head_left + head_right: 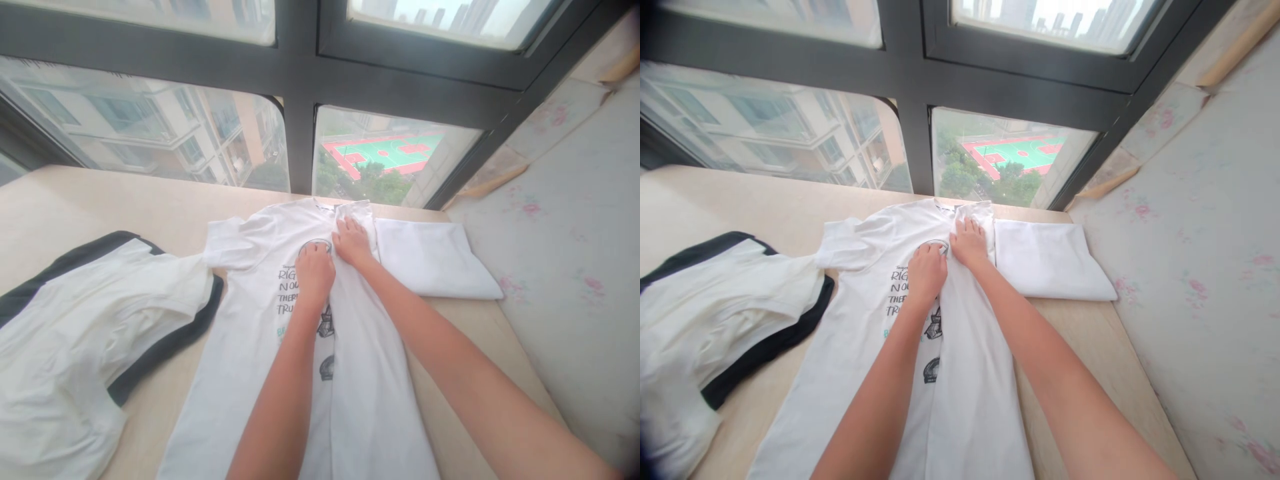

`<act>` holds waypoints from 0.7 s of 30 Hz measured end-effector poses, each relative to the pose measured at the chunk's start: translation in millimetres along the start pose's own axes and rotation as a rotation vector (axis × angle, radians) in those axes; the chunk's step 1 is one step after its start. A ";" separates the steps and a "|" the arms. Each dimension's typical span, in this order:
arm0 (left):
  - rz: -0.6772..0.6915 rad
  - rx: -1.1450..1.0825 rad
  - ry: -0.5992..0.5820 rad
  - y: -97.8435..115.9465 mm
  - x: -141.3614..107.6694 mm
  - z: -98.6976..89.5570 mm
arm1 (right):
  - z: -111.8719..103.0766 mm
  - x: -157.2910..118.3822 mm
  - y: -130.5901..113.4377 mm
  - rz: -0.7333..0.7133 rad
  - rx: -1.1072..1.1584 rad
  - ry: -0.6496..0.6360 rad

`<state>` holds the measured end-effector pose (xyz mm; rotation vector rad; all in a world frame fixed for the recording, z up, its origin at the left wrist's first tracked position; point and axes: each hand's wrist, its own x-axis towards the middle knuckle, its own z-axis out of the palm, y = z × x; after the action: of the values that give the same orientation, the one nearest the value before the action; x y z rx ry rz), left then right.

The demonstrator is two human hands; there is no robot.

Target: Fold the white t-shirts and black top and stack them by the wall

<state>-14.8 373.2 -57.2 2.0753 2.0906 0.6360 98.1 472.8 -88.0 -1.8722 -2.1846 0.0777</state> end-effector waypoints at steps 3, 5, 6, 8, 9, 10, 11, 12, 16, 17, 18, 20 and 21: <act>0.077 0.002 0.004 4.8 -12.4 1.2 | -10.2 0.0 -2.2 -0.014 0.013 -0.002; 0.130 0.000 -0.003 4.2 -19.8 1.7 | -16.5 -12.6 -5.7 -0.018 0.024 0.014; 0.145 0.000 -0.005 2.8 -22.3 1.8 | -19.0 -24.6 -8.4 -0.024 0.029 0.021; 0.152 -0.002 -0.002 -1.1 -24.3 1.7 | -22.5 -60.5 -15.4 -0.044 0.037 0.025; 0.148 -0.004 0.001 -3.2 -23.9 1.5 | -23.6 -83.7 -19.3 -0.062 0.043 0.020; 0.140 -0.006 0.005 -5.2 -22.8 1.1 | -24.5 -109.5 -23.2 -0.072 0.047 0.014; 0.132 -0.010 0.011 -7.4 -21.6 0.4 | -25.3 -137.0 -26.8 -0.082 0.051 0.008; 0.125 -0.015 0.018 -10.0 -20.6 -0.8 | -26.4 -164.9 -30.1 -0.117 0.054 -0.008; 0.095 -0.036 0.063 -32.9 -28.1 -15.5 | -38.1 -261.2 -36.4 -0.199 0.111 -0.049; 0.084 -0.036 0.073 -43.4 -34.1 -22.4 | -43.3 -277.1 -36.1 -0.227 0.142 -0.048; 0.070 -0.034 0.081 -55.8 -41.7 -30.7 | -49.3 -288.3 -35.4 -0.271 0.183 -0.046; 0.039 -0.024 0.092 -85.1 -59.9 -49.8 | -61.7 -295.6 -34.1 -0.375 0.298 -0.055; 0.022 -0.019 0.098 -100.6 -69.3 -59.8 | -67.1 -291.3 -34.6 -0.417 0.366 -0.067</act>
<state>-127.1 296.5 -55.3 2.1003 2.1062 0.7733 119.4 173.7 -63.6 -1.2155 -2.3619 0.4312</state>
